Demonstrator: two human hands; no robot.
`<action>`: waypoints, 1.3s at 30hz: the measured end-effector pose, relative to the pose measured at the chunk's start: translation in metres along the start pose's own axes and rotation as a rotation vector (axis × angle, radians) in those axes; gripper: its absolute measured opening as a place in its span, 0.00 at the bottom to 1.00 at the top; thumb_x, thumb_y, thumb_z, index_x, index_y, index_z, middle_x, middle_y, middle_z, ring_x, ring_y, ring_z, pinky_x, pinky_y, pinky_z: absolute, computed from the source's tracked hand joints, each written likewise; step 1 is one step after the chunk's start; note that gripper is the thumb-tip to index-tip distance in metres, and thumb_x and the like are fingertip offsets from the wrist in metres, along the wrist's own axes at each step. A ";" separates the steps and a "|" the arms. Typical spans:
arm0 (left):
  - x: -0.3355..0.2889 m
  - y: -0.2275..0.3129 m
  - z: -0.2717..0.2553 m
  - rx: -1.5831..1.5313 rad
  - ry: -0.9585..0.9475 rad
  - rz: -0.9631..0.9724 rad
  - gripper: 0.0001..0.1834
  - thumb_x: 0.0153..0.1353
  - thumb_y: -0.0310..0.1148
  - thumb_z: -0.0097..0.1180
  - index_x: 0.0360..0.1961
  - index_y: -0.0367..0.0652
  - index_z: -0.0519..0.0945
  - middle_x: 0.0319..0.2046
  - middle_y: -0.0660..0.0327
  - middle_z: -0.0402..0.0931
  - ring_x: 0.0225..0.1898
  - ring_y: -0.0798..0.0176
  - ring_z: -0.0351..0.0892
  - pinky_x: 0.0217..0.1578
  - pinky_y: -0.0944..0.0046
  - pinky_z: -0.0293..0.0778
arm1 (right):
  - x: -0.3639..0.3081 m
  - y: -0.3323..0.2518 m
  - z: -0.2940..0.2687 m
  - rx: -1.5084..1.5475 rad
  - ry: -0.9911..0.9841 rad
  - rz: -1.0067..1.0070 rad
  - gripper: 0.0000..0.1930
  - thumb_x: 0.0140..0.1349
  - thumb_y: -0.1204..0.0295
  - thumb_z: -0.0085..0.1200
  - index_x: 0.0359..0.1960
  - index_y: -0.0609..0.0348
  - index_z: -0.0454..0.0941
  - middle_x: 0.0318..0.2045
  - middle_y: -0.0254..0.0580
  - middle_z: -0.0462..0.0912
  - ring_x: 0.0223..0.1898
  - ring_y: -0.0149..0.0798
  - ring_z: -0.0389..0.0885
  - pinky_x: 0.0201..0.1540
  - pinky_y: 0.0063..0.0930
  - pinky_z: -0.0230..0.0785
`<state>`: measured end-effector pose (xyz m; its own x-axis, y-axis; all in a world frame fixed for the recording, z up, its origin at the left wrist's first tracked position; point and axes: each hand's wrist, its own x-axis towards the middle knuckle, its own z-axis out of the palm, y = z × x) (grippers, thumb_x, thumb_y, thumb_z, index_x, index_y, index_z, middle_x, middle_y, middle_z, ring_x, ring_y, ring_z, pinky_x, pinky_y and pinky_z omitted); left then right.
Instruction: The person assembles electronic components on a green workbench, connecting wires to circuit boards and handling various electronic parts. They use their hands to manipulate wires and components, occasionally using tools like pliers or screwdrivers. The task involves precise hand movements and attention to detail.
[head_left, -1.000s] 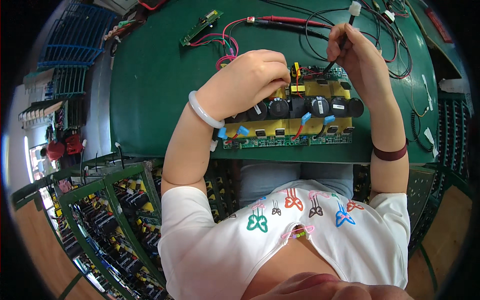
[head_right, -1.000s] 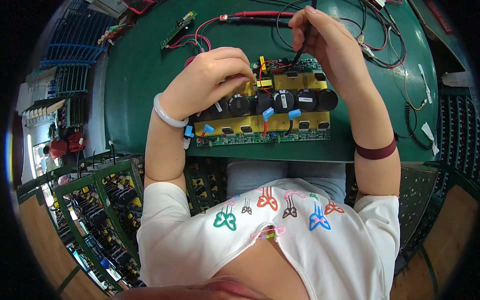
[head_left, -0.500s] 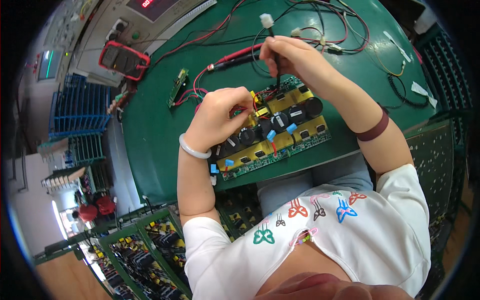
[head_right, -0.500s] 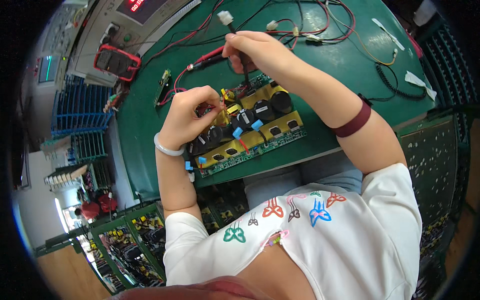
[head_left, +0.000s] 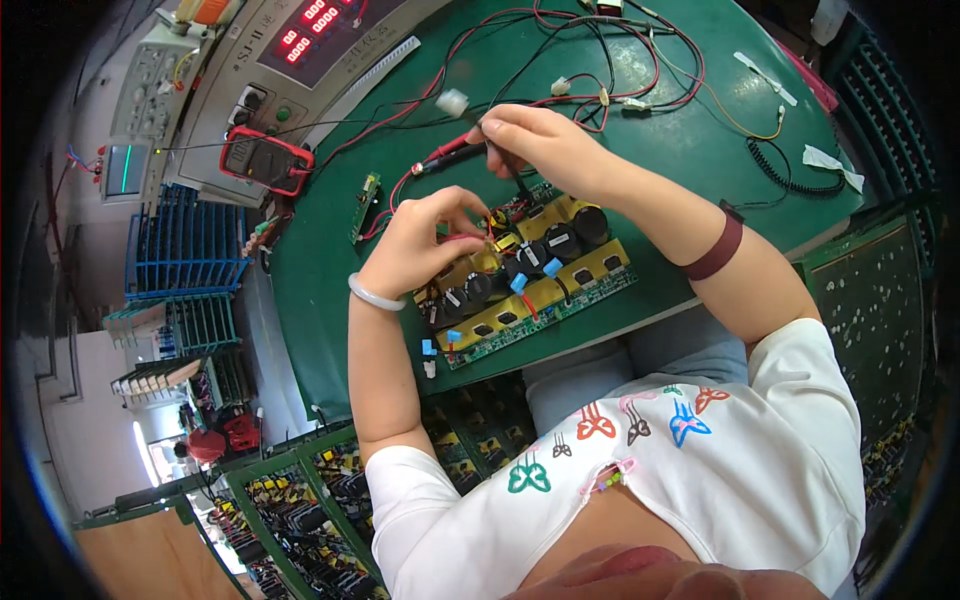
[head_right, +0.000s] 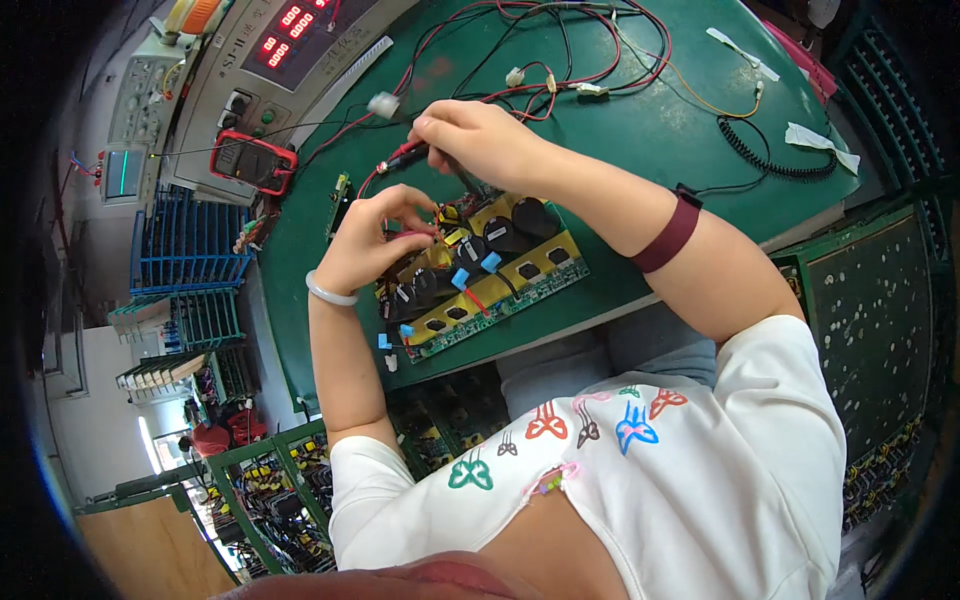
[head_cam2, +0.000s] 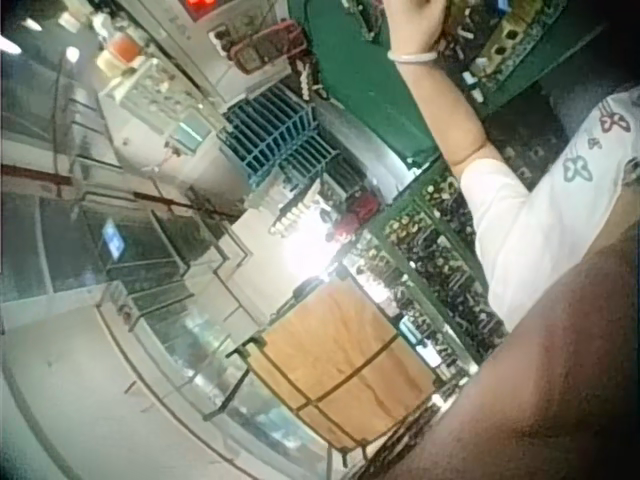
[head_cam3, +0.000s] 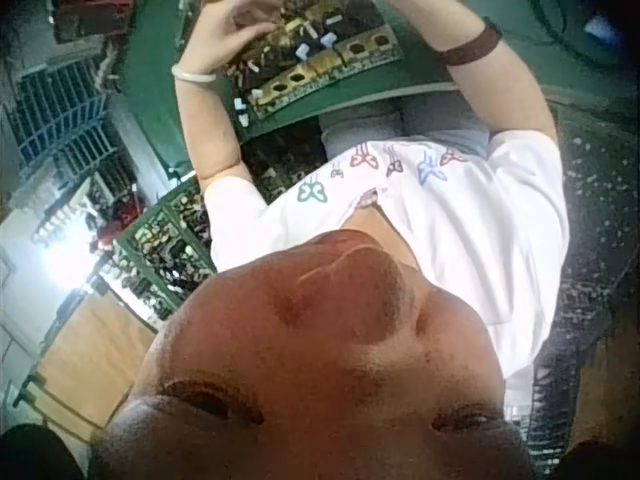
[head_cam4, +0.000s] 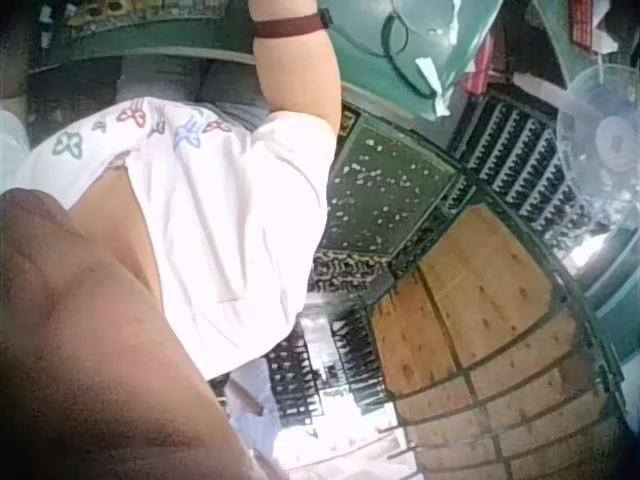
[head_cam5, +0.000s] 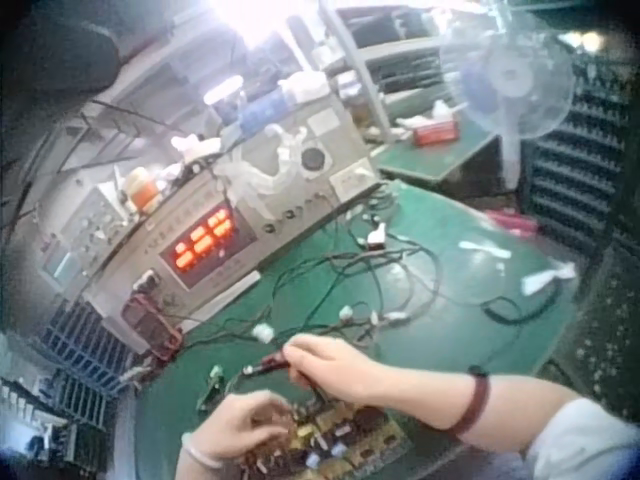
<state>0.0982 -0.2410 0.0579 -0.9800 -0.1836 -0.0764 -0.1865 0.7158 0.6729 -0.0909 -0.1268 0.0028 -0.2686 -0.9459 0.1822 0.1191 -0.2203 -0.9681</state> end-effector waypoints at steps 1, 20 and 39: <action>0.000 0.015 -0.009 0.013 -0.066 -0.082 0.20 0.52 0.23 0.66 0.49 0.37 0.79 0.31 0.60 0.84 0.39 0.67 0.85 0.41 0.66 0.74 | -0.003 -0.006 0.001 -0.141 0.046 -0.087 0.16 0.71 0.60 0.47 0.39 0.62 0.78 0.29 0.38 0.80 0.34 0.34 0.79 0.40 0.32 0.71; 0.040 -0.031 0.005 -0.840 0.219 0.234 0.26 0.75 0.48 0.44 0.57 0.36 0.76 0.46 0.50 0.83 0.27 0.74 0.68 0.33 0.75 0.67 | 0.015 -0.011 -0.068 -0.874 0.331 -0.272 0.09 0.67 0.66 0.58 0.38 0.59 0.83 0.28 0.39 0.80 0.30 0.32 0.77 0.33 0.27 0.68; 0.025 0.000 0.014 -0.289 0.459 0.405 0.15 0.73 0.38 0.50 0.42 0.36 0.82 0.26 0.62 0.81 0.25 0.73 0.78 0.28 0.72 0.72 | -0.010 -0.049 -0.025 -0.522 0.113 -0.798 0.05 0.59 0.87 0.60 0.36 0.69 0.81 0.36 0.45 0.85 0.37 0.33 0.82 0.37 0.21 0.75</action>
<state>0.0727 -0.2358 0.0459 -0.8282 -0.2517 0.5007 0.2781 0.5912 0.7571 -0.1176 -0.1003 0.0437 -0.1804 -0.5286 0.8295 -0.5719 -0.6297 -0.5257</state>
